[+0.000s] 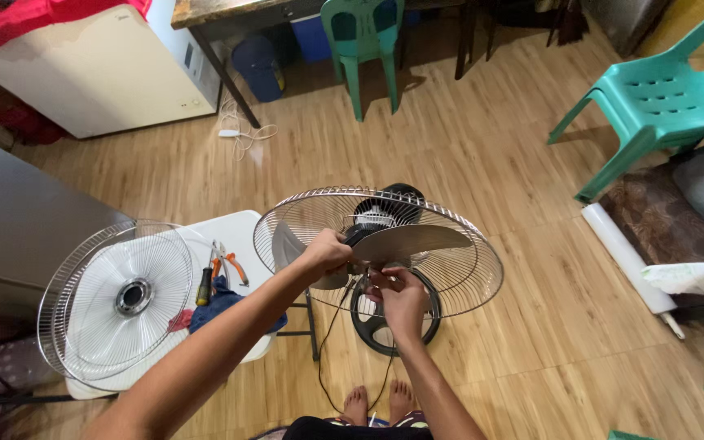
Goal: The person assembles a pedestal fan by attaching the fan blades to the motor hub and securing them with a screwdriver. They then attach the front wire cage to complete the assembly.
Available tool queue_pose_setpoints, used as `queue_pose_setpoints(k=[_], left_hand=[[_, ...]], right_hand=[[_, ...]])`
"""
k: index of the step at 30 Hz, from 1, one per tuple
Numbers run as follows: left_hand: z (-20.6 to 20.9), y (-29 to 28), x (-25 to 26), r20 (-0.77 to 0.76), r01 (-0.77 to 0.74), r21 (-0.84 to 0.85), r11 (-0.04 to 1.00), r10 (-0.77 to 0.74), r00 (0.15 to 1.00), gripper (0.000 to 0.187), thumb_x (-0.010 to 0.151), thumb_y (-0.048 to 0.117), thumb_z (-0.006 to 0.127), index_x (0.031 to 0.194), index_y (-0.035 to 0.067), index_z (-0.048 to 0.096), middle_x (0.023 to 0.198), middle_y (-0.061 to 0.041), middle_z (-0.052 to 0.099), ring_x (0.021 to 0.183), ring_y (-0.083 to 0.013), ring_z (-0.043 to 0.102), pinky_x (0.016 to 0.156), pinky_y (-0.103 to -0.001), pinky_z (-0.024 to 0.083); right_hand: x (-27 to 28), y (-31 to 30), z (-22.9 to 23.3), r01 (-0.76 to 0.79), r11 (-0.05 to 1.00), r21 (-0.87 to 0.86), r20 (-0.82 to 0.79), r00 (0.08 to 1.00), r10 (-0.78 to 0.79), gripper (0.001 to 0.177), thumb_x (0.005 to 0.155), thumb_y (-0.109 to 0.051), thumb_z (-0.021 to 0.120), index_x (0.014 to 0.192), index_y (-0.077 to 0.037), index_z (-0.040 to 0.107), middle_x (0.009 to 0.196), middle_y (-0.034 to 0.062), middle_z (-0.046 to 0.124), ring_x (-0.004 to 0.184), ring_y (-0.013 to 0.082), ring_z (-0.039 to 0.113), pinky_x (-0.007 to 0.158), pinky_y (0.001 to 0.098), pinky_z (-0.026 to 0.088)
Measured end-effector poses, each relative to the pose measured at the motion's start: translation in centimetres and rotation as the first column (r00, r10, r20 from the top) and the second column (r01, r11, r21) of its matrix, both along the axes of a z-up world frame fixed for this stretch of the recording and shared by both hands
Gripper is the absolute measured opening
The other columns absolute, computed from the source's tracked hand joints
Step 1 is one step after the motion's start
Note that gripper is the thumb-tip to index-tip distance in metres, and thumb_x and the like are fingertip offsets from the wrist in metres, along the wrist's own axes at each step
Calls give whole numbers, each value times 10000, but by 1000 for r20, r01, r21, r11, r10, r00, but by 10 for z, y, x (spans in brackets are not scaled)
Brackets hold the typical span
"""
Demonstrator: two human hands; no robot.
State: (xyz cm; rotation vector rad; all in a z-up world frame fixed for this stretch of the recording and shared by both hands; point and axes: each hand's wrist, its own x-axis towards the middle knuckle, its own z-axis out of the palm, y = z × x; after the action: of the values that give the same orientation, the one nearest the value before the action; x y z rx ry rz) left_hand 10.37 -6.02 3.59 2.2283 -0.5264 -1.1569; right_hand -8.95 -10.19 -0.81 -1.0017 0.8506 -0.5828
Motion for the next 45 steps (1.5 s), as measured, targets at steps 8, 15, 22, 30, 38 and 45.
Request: queue_pose_setpoints(k=[8, 15, 22, 30, 38, 45], left_hand=[[-3, 6, 2, -144, -137, -31, 990, 131, 981, 218, 692, 114, 929, 749, 21, 740, 503, -31, 538, 378, -108, 416, 369, -312, 266], [-3, 8, 4, -193, -113, -72, 991, 97, 976, 276, 710, 128, 892, 624, 33, 648, 487, -45, 502, 366, -120, 380, 357, -317, 237], [6, 14, 2, -199, -59, -60, 996, 46, 979, 362, 727, 214, 897, 586, 46, 608, 482, -50, 502, 359, -123, 393, 359, -311, 241], [-15, 17, -6, -208, -60, -123, 991, 33, 978, 343, 729, 240, 867, 600, 34, 624, 493, -49, 522, 358, -123, 416, 351, -307, 268], [-19, 15, -14, 159, 69, -223, 972, -33, 987, 188, 745, 182, 757, 778, -2, 746, 620, -89, 700, 607, -171, 729, 577, -358, 561], [12, 47, -34, 281, -15, -365, 931, 126, 952, 384, 736, 319, 847, 888, -26, 776, 735, -125, 711, 653, -157, 669, 614, -341, 532]], right_hand=[[3, -1, -5, -5, 1000, 20, 46, 999, 4, 158, 930, -41, 710, 1018, 87, 680, 881, 183, 780, 734, 195, 770, 606, 300, 646], [-1, -1, 23, -30, 1000, 3, -34, 999, 30, 137, 916, -32, 713, 1012, 64, 694, 860, 184, 779, 684, 211, 772, 573, 311, 634], [-4, -12, 22, -239, 967, -89, 20, 970, 241, 226, 892, 3, 646, 1115, 18, 681, 807, 168, 771, 591, 225, 765, 492, 321, 605], [0, -14, -9, -234, 970, -71, 107, 965, 241, 232, 916, -11, 692, 1133, 72, 687, 955, 130, 776, 692, 202, 764, 619, 318, 655], [1, -5, -3, -179, 976, -126, 92, 977, 191, 249, 912, -55, 688, 1139, 46, 682, 983, 115, 793, 733, 182, 764, 692, 339, 654], [-2, 11, 5, -29, 992, -125, 36, 999, 34, 267, 931, -108, 725, 1139, 51, 668, 867, 155, 762, 705, 190, 746, 630, 318, 618]])
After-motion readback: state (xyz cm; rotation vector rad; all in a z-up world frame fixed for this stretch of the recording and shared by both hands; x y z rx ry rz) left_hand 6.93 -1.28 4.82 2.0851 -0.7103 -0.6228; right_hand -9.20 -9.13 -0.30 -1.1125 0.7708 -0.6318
